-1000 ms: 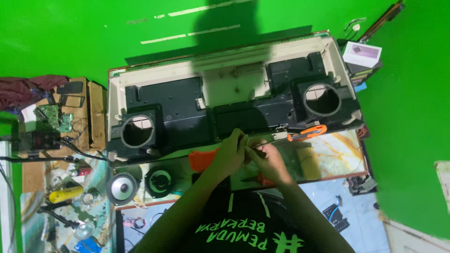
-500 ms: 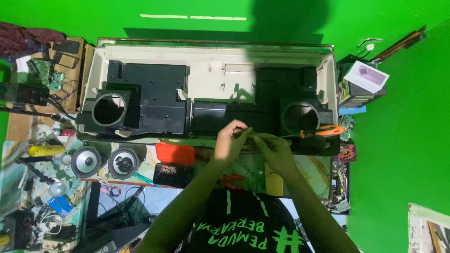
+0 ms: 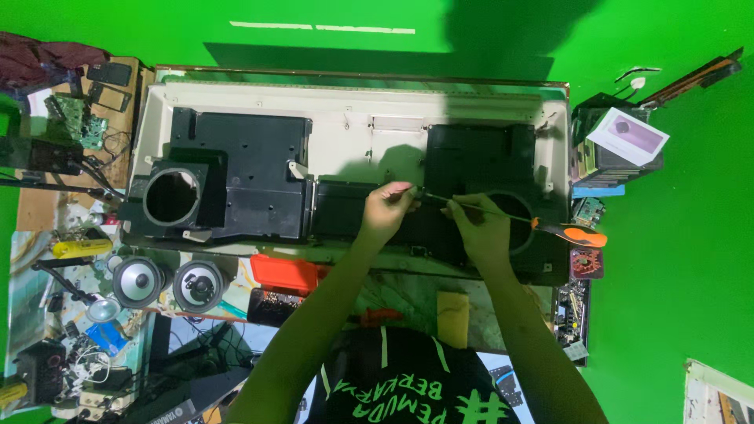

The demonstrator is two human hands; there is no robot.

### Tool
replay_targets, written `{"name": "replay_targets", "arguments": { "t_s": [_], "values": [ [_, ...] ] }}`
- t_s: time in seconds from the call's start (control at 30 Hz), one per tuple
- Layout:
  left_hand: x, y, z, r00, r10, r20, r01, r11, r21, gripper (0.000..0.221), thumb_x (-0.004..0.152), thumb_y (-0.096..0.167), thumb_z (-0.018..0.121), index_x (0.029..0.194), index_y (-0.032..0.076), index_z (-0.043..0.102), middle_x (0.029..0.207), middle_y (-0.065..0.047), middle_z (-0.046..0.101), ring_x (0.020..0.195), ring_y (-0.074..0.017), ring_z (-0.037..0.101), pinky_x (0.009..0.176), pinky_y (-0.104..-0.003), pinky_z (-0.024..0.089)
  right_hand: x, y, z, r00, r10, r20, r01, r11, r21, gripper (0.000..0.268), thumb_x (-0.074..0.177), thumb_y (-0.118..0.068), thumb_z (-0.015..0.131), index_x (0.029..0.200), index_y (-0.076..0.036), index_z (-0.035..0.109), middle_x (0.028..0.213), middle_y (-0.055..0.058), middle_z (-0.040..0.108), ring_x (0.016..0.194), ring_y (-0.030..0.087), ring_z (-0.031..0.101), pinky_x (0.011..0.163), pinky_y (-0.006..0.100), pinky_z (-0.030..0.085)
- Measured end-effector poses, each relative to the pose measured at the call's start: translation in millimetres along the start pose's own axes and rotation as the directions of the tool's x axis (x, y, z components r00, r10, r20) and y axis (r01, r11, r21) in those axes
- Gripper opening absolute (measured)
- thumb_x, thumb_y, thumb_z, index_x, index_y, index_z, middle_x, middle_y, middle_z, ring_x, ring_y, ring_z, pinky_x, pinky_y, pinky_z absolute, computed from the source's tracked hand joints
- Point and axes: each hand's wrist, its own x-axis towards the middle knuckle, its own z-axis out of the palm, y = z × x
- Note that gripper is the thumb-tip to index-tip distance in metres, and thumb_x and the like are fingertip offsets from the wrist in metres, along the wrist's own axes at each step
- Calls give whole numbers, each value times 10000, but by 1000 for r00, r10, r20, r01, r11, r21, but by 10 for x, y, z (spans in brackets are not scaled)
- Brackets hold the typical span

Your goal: The person works on a large speaker housing by using a screwdriver to remove and replace screws in internal components and wiring.

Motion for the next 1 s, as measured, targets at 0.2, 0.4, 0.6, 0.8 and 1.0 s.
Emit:
{"name": "replay_targets", "arguments": {
  "t_s": [0.2,0.4,0.6,0.8,1.0],
  "values": [
    [305,-202,-11,1000,-2,18,0,994,107,191,995,43,676,1161,-35,731,1010,-115,771,846,-142,730,761,-279,604,486,87,122,998,-39,-52,44,994,103,94,997,-38,658,1059,16,612,973,131,734,895,179,772,832,291,628],
    [664,-158,112,999,-50,-16,50,998,-25,304,1049,195,591,1224,-38,675,1076,-114,765,872,-181,757,741,-296,621,804,153,192,994,-105,-41,104,994,-25,155,1004,-11,642,1134,51,700,1043,169,771,972,202,773,876,299,607],
    [757,82,191,949,-311,-58,314,947,64,417,1074,328,538,1293,-2,669,1105,-117,755,940,-175,728,795,-301,585,955,133,194,995,-101,16,102,987,-122,152,1019,-22,616,1147,38,672,1055,146,779,1005,177,774,885,288,609],
    [936,37,217,978,-207,27,208,973,-97,394,1050,256,568,1360,20,626,1198,-113,727,972,-205,735,860,-321,616,1207,176,259,995,-101,-3,100,994,-40,140,982,16,672,1119,42,667,1051,155,766,1007,196,764,893,301,608],
    [1096,-206,156,983,-181,34,184,972,-146,412,1062,242,564,1393,0,613,1215,-137,711,972,-218,731,852,-341,613,1215,221,264,998,-29,-62,17,981,-192,136,979,-5,676,1106,40,655,1021,130,777,955,179,770,813,287,611]
  ]
}}
